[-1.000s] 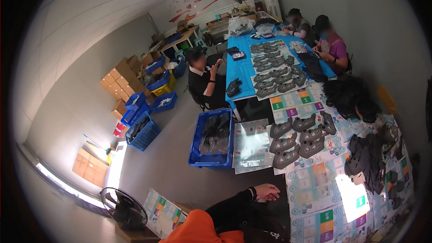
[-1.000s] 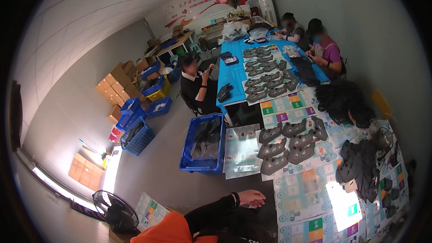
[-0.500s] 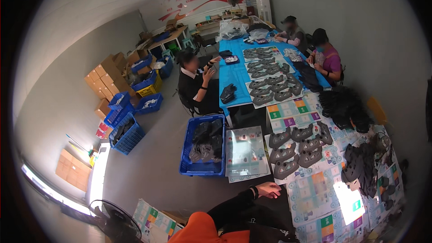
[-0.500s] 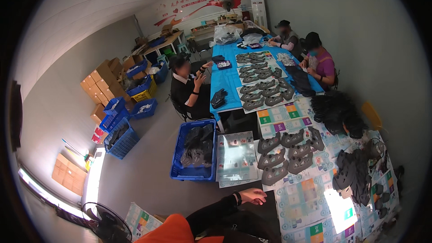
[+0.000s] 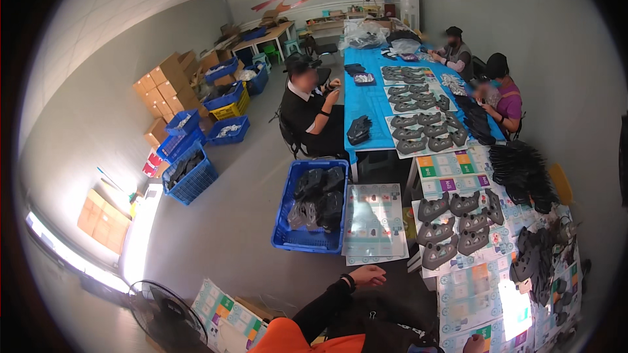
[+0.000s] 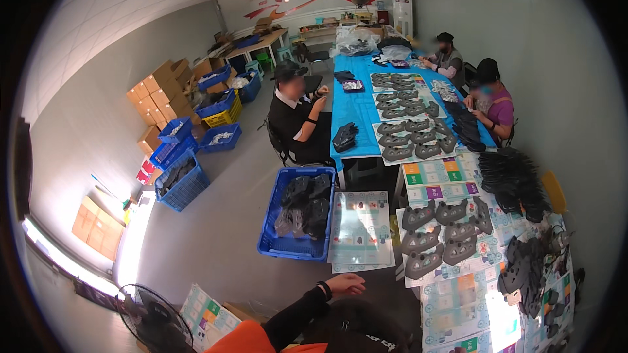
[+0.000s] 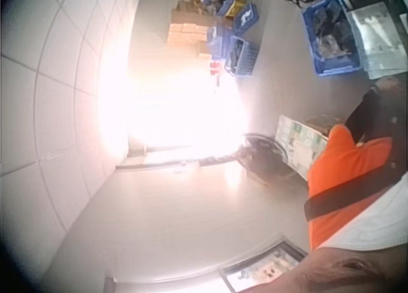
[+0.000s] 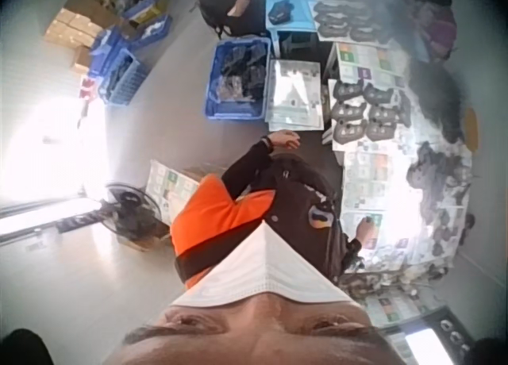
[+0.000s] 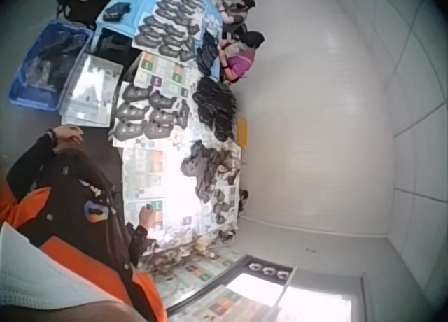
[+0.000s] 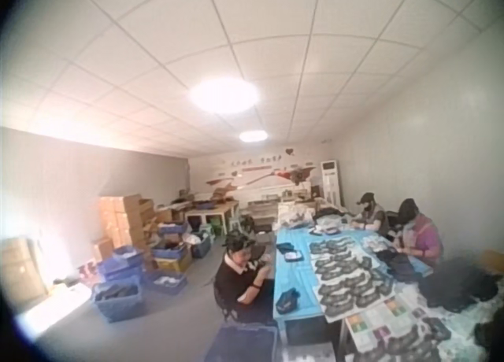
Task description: Applying adhesive to shoe upper components using a handheld applicator in a manufacturing setting.
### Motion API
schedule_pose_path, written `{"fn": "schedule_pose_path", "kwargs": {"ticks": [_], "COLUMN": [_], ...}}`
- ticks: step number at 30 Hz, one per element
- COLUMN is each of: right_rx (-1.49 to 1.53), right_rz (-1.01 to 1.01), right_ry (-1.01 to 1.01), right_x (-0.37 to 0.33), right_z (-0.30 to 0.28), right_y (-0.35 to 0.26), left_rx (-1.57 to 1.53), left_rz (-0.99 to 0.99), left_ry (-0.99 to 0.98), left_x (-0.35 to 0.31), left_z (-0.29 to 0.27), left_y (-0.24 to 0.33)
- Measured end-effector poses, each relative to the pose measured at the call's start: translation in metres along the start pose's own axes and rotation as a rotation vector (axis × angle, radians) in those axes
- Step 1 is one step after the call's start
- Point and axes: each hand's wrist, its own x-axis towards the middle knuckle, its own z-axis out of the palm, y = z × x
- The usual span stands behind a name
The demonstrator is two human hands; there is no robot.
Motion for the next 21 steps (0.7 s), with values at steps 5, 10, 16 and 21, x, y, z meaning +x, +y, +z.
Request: {"fn": "schedule_pose_path", "kwargs": {"ticks": [5,10,16,21], "right_rx": [0.122,0.233,-0.001,-0.231], "right_rz": [-0.206,-0.244,-0.269,-0.345], "right_ry": [0.005,-0.430,-0.355,-0.375], "right_x": [0.015,0.005,-0.029,-0.055], "right_z": [0.071,0.146,0.179,0.213], "right_y": [-0.009,-0.008,0.006,0.035], "left_rx": [0.290,1.416,1.237,0.888], "left_rz": [-0.027,-0.183,-0.218,-0.452], "left_ry": [0.265,0.075,-0.009,0.127], "left_x": [0.005,-0.035,-0.056,-0.054], "left_z": [-0.083,-0.182,-0.180,-0.176], "left_y": [-0.049,-0.139,-0.177,-0.194]}}
